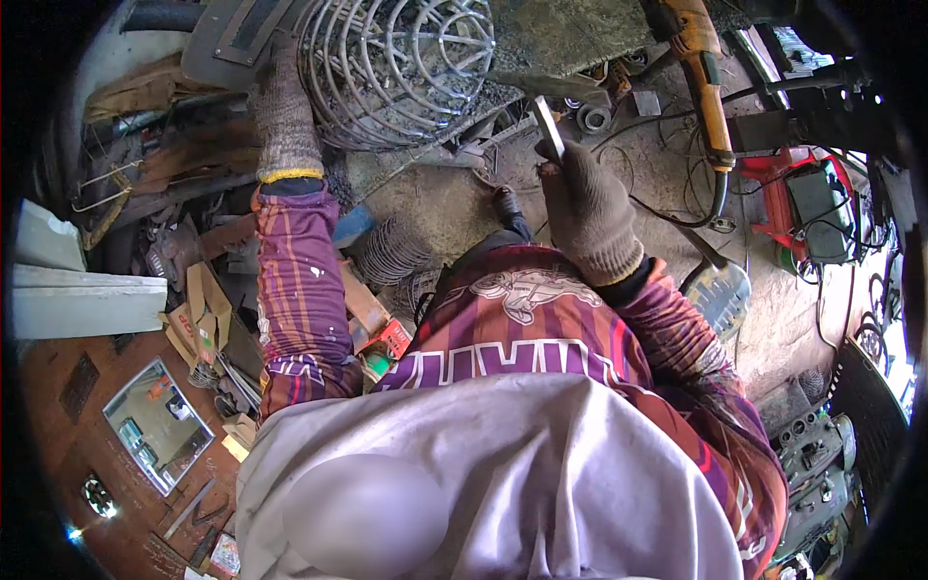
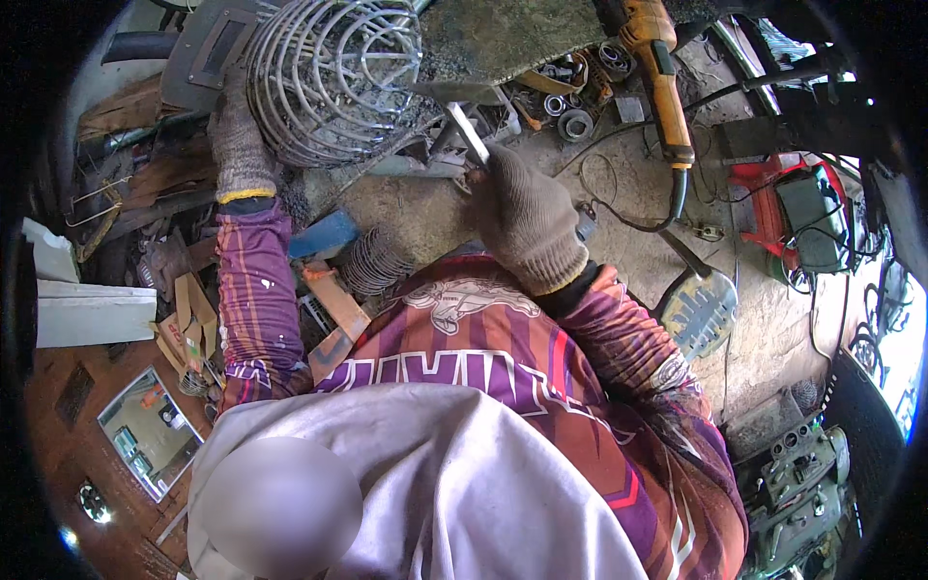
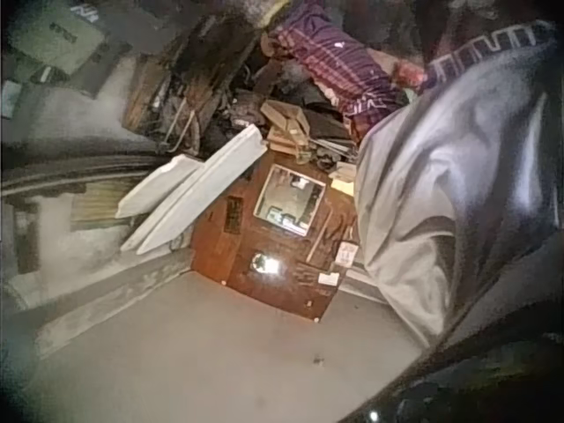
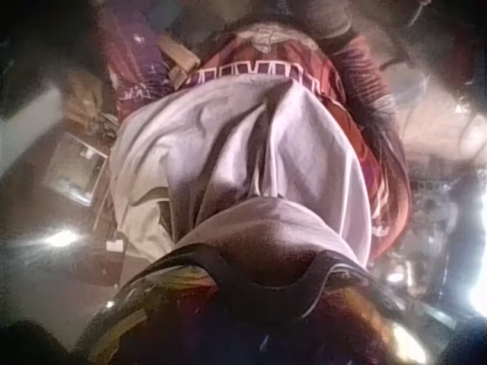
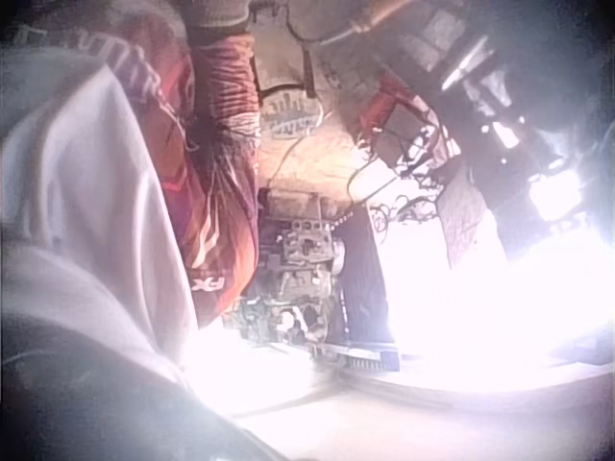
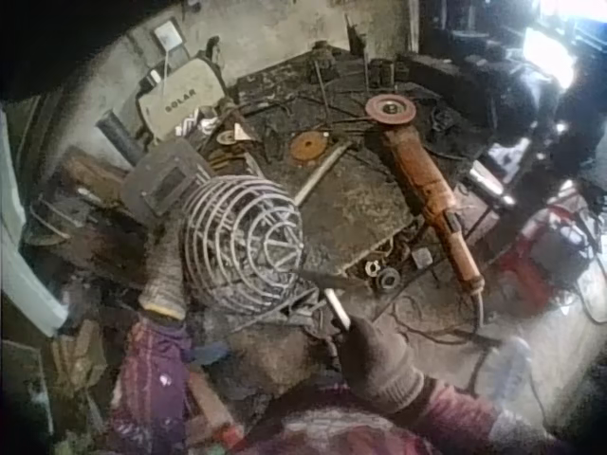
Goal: The person welds a wire structure using a welding torch and a handheld welding mask. The person subsequently taps the structure with a hammer.
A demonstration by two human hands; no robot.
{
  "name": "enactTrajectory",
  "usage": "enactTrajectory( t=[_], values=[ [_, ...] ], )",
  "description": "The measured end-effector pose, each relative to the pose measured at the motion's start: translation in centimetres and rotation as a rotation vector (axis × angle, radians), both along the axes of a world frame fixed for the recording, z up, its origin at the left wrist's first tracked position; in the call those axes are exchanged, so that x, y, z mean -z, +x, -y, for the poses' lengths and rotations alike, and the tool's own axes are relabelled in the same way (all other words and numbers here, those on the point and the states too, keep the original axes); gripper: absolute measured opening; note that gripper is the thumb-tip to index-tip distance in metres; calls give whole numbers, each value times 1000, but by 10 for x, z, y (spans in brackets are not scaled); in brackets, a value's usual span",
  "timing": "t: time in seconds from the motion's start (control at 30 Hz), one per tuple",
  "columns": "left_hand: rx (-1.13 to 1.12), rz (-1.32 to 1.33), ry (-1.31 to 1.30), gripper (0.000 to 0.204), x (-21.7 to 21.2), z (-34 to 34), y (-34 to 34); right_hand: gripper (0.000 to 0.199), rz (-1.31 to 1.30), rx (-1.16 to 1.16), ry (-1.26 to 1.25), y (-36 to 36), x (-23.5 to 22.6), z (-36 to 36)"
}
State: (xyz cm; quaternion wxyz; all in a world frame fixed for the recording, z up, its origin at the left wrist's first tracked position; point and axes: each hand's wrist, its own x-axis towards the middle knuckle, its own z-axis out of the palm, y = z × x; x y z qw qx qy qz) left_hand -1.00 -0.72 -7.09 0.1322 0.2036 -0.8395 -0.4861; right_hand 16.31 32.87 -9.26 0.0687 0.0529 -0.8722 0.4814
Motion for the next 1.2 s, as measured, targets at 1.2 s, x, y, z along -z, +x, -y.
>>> enactTrajectory(
  t=[1.2],
  values=[
    [39,-91,-120,76,-20,-27,15,29,448,18,-279,-67,-37,-33]
  ],
)
